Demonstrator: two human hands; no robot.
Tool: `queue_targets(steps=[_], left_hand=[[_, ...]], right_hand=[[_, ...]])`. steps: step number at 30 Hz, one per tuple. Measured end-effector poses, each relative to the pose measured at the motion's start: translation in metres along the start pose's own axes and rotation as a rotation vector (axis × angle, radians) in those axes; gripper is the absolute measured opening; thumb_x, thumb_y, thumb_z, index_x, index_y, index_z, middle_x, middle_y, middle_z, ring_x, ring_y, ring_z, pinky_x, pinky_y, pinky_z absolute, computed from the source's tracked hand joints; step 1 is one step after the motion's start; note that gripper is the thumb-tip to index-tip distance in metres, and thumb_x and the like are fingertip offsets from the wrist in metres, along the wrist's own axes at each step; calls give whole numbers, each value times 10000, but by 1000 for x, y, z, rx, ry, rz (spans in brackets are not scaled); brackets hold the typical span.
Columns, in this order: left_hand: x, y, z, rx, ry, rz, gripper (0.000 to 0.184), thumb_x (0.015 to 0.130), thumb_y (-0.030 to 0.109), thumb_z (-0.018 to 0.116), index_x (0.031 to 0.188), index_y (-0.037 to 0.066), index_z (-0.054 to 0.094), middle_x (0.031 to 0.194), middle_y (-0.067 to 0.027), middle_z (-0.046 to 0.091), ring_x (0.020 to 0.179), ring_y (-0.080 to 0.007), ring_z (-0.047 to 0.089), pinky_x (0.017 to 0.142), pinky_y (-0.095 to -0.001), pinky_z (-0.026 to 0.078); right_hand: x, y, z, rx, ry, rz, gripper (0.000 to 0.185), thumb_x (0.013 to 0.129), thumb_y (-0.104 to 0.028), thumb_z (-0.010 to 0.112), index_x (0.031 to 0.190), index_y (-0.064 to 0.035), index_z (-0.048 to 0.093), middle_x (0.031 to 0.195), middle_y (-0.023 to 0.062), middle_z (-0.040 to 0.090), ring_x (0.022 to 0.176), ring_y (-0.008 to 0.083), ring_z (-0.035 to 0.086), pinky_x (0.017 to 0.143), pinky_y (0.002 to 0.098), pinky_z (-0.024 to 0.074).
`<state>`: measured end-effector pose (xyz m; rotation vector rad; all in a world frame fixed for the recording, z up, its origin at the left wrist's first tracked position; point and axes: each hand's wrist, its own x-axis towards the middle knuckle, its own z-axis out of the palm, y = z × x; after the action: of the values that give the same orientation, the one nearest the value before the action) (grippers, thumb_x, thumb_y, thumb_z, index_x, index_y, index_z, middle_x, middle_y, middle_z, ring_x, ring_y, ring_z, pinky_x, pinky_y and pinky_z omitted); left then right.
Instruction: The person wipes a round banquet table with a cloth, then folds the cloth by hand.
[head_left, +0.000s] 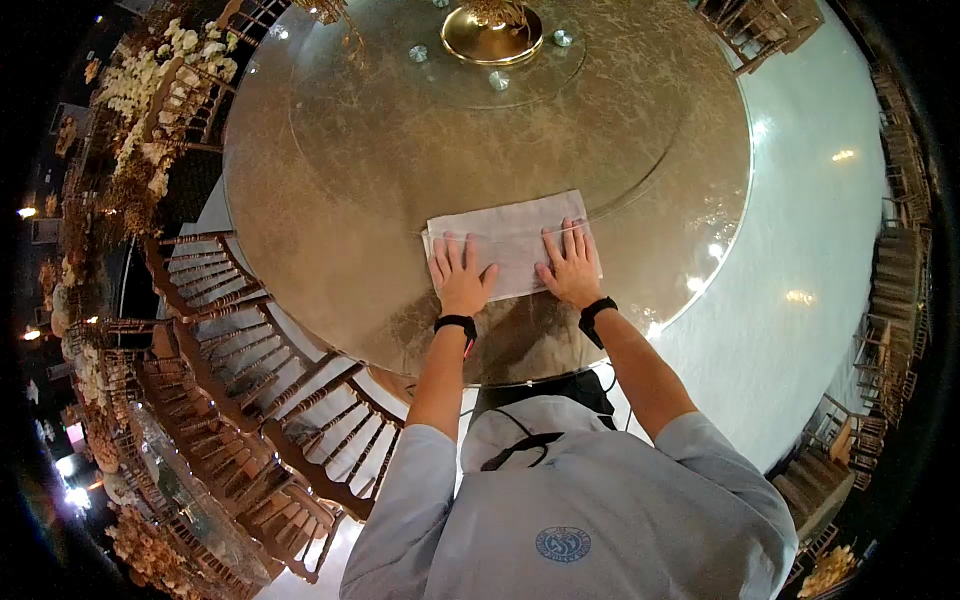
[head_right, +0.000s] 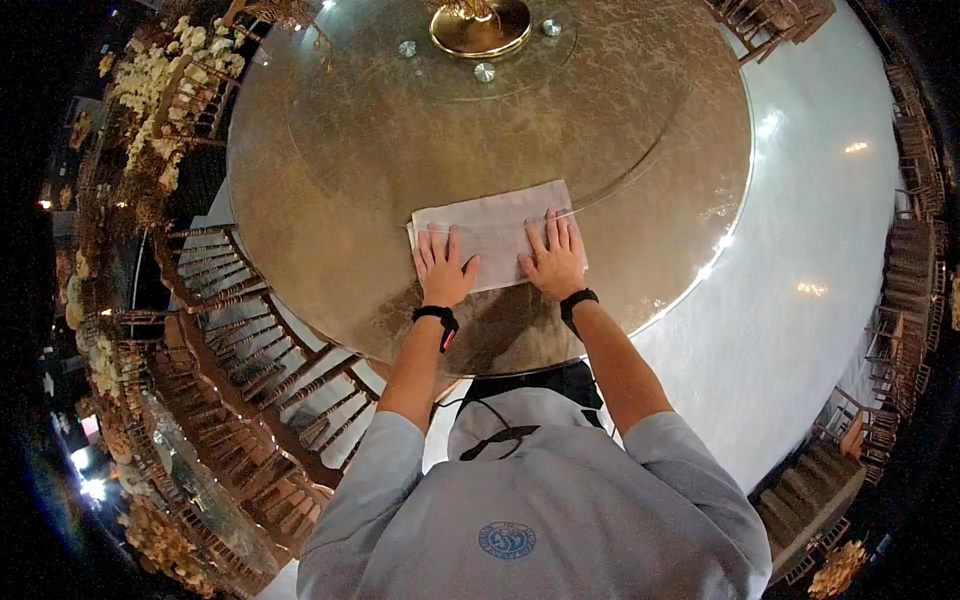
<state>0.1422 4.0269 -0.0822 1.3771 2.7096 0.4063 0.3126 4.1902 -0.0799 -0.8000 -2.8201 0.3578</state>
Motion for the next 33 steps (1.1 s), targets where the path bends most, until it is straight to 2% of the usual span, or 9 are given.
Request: queue_targets(steps=[3,10,19,21,25,31,33], left_hand=[[-9,1,-3,24,-75,-7,696,891,501,517,1438,109,338,1513,-226,203,1399,-426,133,1114,-560,108],[-46,-4,-5,-7,-52,37,698,890,497,529,1433,95,353,1523,-222,186,1413,-408,111,1127,-534,106],[-102,-14,-13,-40,0,127,694,856,480,575,1407,98,398,1506,-231,223,1389,-418,171,1117,-542,141],[-108,-14,-16,-67,-56,117,689,895,486,523,1437,98,347,1520,-242,176,1400,-431,129,1115,-551,113],[-120,-15,-18,-50,-29,133,685,892,482,528,1429,91,362,1518,-240,183,1396,-433,138,1112,-553,125],[-143,-19,-18,-57,-40,125,691,891,491,523,1428,85,364,1519,-233,185,1392,-430,149,1113,-553,125],[-151,-17,-20,-39,-9,109,685,848,464,590,1396,90,419,1488,-226,256,1381,-414,188,1119,-538,157]], right_hand=[[-4,0,1,5,-29,17,651,849,-453,523,1402,-130,407,1455,286,296,1333,440,291,1101,534,195],[-47,-13,5,-53,14,6,680,848,-485,517,1412,-126,395,1467,288,275,1353,441,261,1101,548,177],[-111,-47,3,-117,-34,5,702,862,-517,491,1430,-121,374,1467,307,262,1371,440,241,1098,542,186],[-119,-52,1,-143,-59,18,706,859,-521,495,1429,-121,378,1462,314,267,1365,444,249,1094,547,189],[-131,-54,9,-144,-54,11,720,848,-521,513,1428,-116,379,1459,313,273,1365,443,248,1094,550,187],[-153,-69,16,-141,-76,28,721,856,-508,510,1426,-89,372,1475,328,216,1363,469,223,1092,581,166],[-158,-73,16,-129,-79,37,712,853,-489,520,1421,-81,380,1472,340,207,1357,482,223,1084,596,172]])
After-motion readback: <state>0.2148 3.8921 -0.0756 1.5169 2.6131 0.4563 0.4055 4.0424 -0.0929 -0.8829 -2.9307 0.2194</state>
